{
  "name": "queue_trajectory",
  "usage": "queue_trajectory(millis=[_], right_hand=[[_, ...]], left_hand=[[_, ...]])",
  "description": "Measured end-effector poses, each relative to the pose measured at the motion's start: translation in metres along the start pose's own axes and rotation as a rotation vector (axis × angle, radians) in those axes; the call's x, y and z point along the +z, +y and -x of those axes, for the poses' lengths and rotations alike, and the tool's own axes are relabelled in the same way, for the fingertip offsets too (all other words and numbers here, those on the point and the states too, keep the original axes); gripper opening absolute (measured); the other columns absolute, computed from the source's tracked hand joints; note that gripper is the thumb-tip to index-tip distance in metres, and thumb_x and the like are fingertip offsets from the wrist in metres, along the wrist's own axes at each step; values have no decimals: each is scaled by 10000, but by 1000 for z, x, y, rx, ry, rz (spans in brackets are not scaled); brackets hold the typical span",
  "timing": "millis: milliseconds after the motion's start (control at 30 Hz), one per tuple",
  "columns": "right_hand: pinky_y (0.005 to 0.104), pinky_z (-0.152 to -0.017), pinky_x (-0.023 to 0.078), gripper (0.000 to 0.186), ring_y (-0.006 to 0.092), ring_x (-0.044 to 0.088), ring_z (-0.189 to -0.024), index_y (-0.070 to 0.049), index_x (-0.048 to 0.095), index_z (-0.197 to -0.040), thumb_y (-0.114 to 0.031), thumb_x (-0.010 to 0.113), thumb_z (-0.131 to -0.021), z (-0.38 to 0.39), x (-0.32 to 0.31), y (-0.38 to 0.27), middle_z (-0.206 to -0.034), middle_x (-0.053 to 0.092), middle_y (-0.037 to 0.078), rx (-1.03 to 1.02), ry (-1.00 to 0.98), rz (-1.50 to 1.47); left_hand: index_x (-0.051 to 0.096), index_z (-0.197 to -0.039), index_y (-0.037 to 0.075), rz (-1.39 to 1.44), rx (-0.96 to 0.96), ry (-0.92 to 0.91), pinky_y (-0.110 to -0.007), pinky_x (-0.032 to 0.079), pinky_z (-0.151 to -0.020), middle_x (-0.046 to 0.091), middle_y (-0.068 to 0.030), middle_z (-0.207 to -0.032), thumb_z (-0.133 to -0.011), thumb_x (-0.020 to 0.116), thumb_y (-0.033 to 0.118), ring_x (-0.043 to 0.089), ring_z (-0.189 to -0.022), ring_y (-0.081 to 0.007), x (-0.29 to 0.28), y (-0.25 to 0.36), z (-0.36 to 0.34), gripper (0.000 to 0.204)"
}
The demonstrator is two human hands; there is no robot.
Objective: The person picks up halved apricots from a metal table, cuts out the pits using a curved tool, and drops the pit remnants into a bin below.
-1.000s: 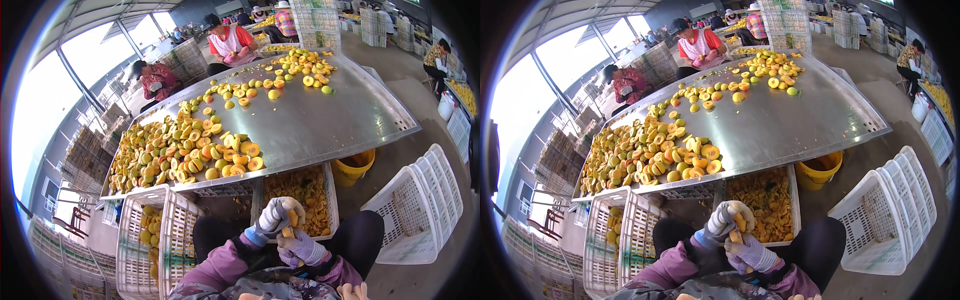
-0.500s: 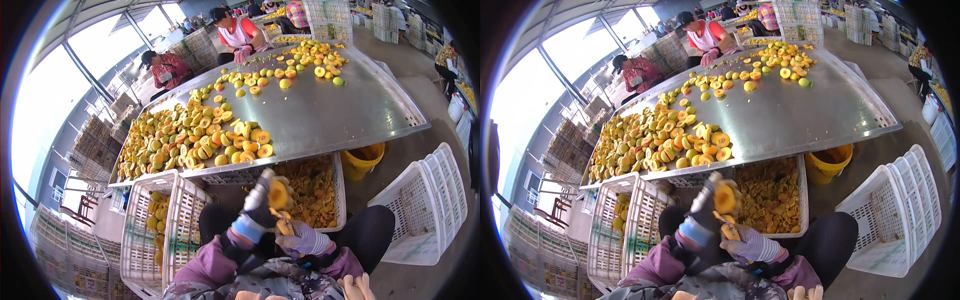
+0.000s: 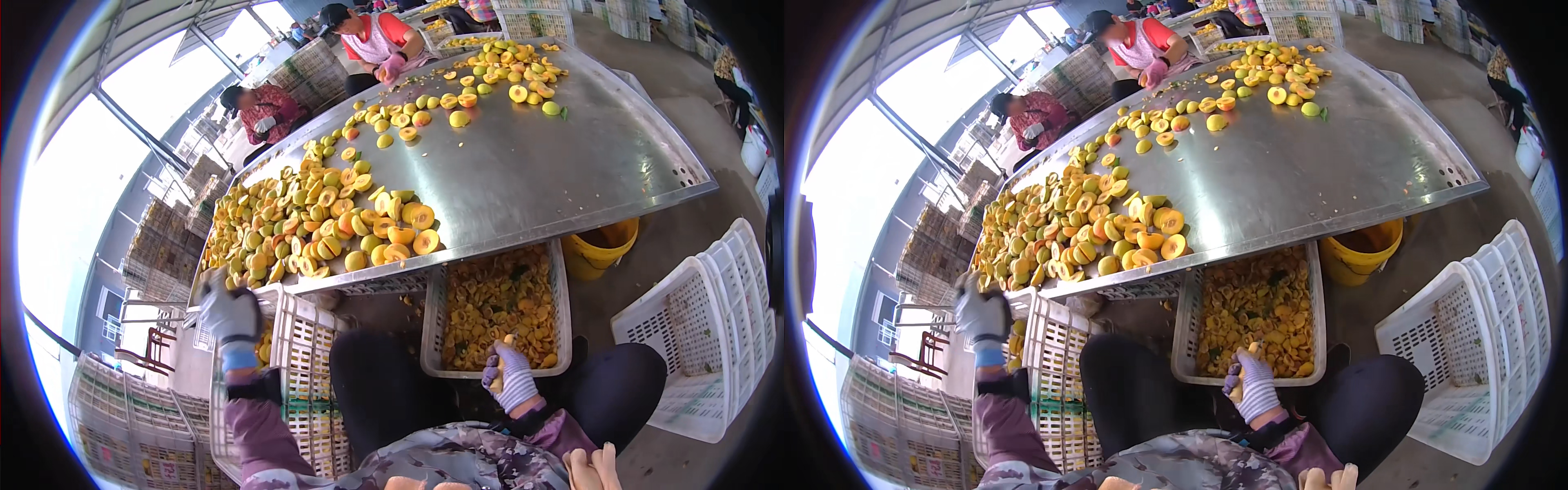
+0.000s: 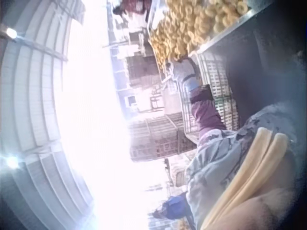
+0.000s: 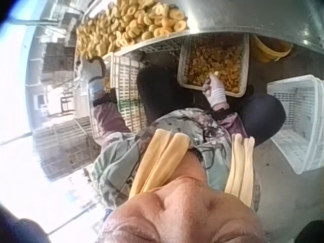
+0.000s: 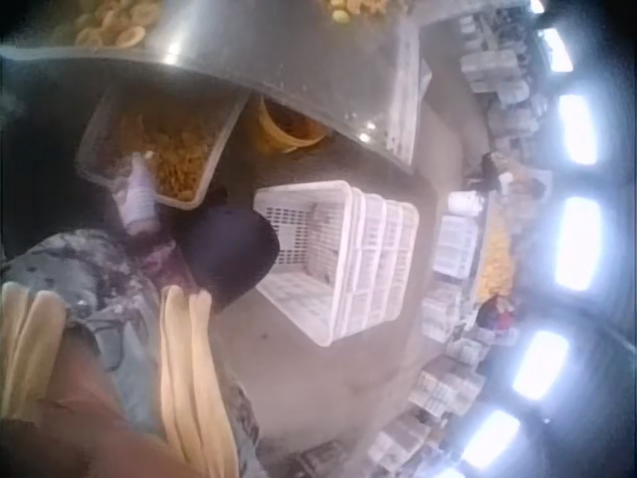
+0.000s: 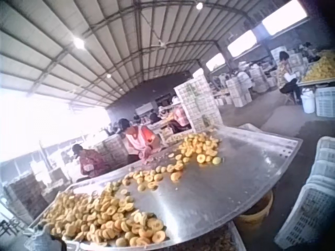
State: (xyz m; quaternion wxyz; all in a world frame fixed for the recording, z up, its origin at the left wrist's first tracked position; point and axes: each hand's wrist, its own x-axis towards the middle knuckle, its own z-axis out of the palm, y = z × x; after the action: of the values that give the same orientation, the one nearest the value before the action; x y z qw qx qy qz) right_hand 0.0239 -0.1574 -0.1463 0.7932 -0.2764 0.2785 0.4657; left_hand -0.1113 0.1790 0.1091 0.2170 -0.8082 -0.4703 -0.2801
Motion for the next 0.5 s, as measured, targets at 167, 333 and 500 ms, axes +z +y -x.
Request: queue_trajectory(millis=[167, 333, 500], right_hand=[[300, -383, 397, 149, 133, 453, -405, -86, 508, -869, -210, 591, -862, 7, 15, -8, -614, 485, 8, -74, 36, 169], [351, -351, 399, 151, 191, 468, -389, -65, 496, -830, -185, 583, -859, 10, 16, -9, -582, 472, 53, -169, 69, 243], [352, -346, 404, 170, 192, 486, -395, -57, 492, -833, -191, 582, -888, 17, 16, -6, -576, 478, 60, -260, 49, 291]], left_hand=[[611, -1198, 203, 395, 624, -433, -421, 478, -878, 640, -142, -1102, -729, 569, 183, 602, -999, -346, 83, 125, -6, 471], [600, -1217, 254, 352, 730, -1030, -381, 464, -913, 644, -155, -1098, -784, 542, 227, 595, -1056, -311, 152, 195, 3, 438], [614, -1169, 213, 275, 742, -973, -388, 461, -916, 640, -149, -1093, -788, 583, 281, 590, -1068, -321, 144, 201, 13, 388]])
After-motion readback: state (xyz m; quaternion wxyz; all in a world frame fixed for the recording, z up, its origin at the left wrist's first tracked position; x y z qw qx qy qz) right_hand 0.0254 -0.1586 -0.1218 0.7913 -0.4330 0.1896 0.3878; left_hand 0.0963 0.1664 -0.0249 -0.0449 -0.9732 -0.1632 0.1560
